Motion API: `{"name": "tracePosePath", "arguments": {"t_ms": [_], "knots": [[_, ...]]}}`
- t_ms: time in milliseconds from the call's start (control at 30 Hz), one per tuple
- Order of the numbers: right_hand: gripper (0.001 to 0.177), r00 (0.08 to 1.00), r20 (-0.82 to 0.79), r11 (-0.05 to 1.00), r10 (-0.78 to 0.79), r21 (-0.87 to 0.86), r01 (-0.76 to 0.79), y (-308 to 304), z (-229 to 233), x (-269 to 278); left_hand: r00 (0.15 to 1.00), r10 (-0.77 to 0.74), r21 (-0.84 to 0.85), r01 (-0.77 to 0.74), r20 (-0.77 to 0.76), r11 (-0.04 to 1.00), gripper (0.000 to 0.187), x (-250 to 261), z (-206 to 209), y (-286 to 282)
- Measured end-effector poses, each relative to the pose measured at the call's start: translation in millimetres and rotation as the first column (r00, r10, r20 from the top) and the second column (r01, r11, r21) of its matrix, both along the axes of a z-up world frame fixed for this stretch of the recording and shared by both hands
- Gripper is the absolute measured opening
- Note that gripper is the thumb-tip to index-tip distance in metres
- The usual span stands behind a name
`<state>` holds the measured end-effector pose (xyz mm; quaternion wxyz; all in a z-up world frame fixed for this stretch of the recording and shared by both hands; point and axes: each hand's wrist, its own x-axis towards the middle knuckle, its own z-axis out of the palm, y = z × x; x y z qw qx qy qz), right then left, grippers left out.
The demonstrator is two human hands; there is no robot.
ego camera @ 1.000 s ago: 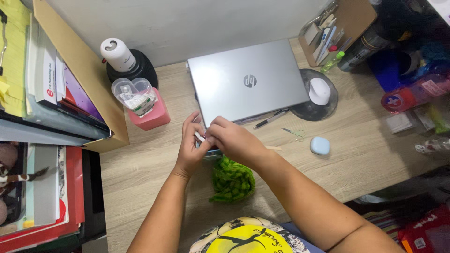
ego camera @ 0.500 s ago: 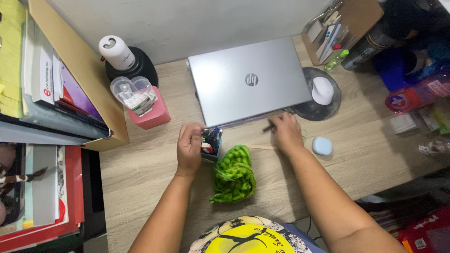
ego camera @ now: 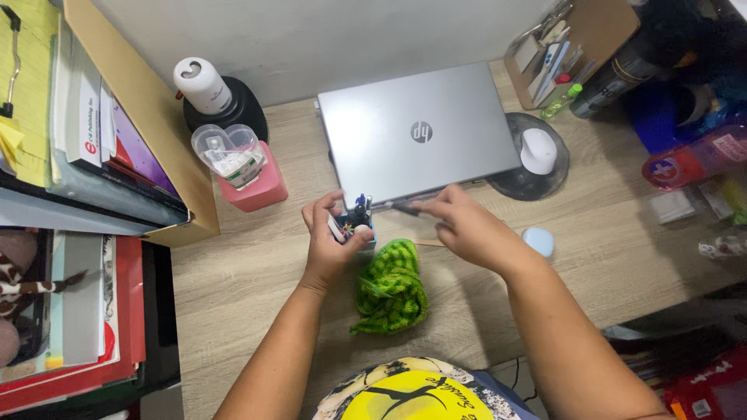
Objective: The person wipes the surface of a wooden desk using a green cloth and a blue cloth, moves a blue pen holder and its contents, a small light fixture, and a file organizer aside, and then returns the file organizer to its original position.
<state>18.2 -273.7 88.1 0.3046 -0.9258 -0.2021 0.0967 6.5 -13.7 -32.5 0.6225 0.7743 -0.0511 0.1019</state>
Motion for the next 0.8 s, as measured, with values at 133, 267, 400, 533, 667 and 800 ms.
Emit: {"name": "tracePosePath", "arguments": {"t_ms": [133,267,400,533,667,800], "knots": [[0.033,0.990,0.113,0.989,0.080,-0.130,-0.065,19.7,22.1,-0.8,0.996,0.044,-0.117,-0.052,-0.074,0.992,0.107,1.8,6.7,-6.4],[0.024,0.993,0.081,0.992,0.090,-0.096,-0.083,47.0,21.8,3.7,0.984,-0.117,-0.235,0.084,-0.130,0.968,0.102,5.4,11.4,-0.8],[0.027,0.999,-0.001,0.993,0.037,0.109,-0.037,74.6,12.9,5.8,0.955,-0.224,-0.352,0.146,-0.193,0.925,0.100,5.7,9.6,8.7],[0.024,0.993,-0.016,0.981,-0.119,0.150,0.121,108.2,-9.2,6.5,0.969,-0.202,-0.375,0.137,-0.139,0.917,0.089,5.3,0.0,12.8],[0.031,0.985,0.155,0.982,-0.080,0.182,0.051,112.9,-32.7,-2.9,0.979,-0.126,-0.263,0.082,-0.157,0.961,0.078,5.3,6.7,12.0],[0.035,0.989,-0.139,0.831,-0.045,0.545,0.114,88.3,-64.0,-5.4,0.991,-0.117,0.000,0.118,0.059,0.993,0.079,4.5,32.3,9.7]]}}
